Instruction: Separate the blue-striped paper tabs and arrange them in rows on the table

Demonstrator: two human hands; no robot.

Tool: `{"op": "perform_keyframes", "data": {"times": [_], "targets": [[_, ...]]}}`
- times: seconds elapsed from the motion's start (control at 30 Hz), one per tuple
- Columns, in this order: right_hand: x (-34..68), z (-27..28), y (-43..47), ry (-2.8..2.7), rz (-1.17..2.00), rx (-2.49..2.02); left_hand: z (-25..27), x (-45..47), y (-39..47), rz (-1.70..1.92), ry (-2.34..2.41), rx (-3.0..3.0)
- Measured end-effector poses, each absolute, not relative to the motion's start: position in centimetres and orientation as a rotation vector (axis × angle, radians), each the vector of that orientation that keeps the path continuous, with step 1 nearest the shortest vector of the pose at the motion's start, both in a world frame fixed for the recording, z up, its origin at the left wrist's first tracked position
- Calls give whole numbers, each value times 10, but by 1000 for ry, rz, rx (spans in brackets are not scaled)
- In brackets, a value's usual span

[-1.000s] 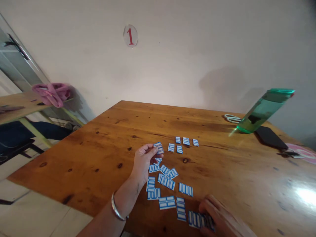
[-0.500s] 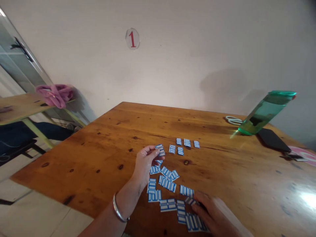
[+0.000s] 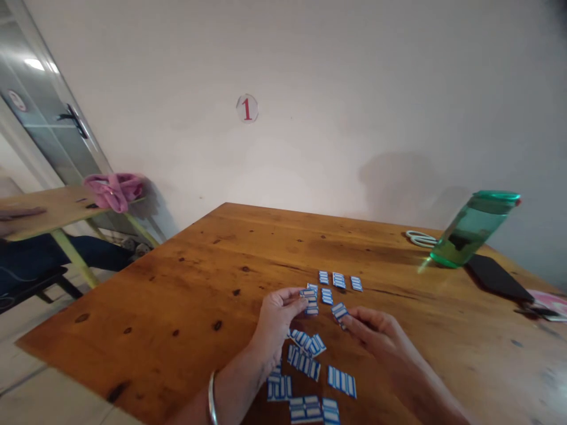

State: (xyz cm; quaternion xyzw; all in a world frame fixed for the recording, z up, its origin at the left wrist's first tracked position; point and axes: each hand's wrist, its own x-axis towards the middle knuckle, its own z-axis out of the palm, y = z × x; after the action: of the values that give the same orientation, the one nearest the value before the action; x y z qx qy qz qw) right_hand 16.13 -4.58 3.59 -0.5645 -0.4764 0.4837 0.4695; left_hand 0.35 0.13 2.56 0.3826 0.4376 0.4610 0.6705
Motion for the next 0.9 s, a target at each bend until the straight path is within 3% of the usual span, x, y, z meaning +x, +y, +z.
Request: {"op": "perform_keyframes", "data": {"times": [0.2,0.5,0.9], "targets": [[155,36,-19,-1072,1121,-1202,29,22,6,1048,945,826],[156,16,-18,-1088,953,-1317,9,37,12,1170,1024,1010],[157,0,-22,-1107,926,-1371,8,40,4,1142,946,825]]}}
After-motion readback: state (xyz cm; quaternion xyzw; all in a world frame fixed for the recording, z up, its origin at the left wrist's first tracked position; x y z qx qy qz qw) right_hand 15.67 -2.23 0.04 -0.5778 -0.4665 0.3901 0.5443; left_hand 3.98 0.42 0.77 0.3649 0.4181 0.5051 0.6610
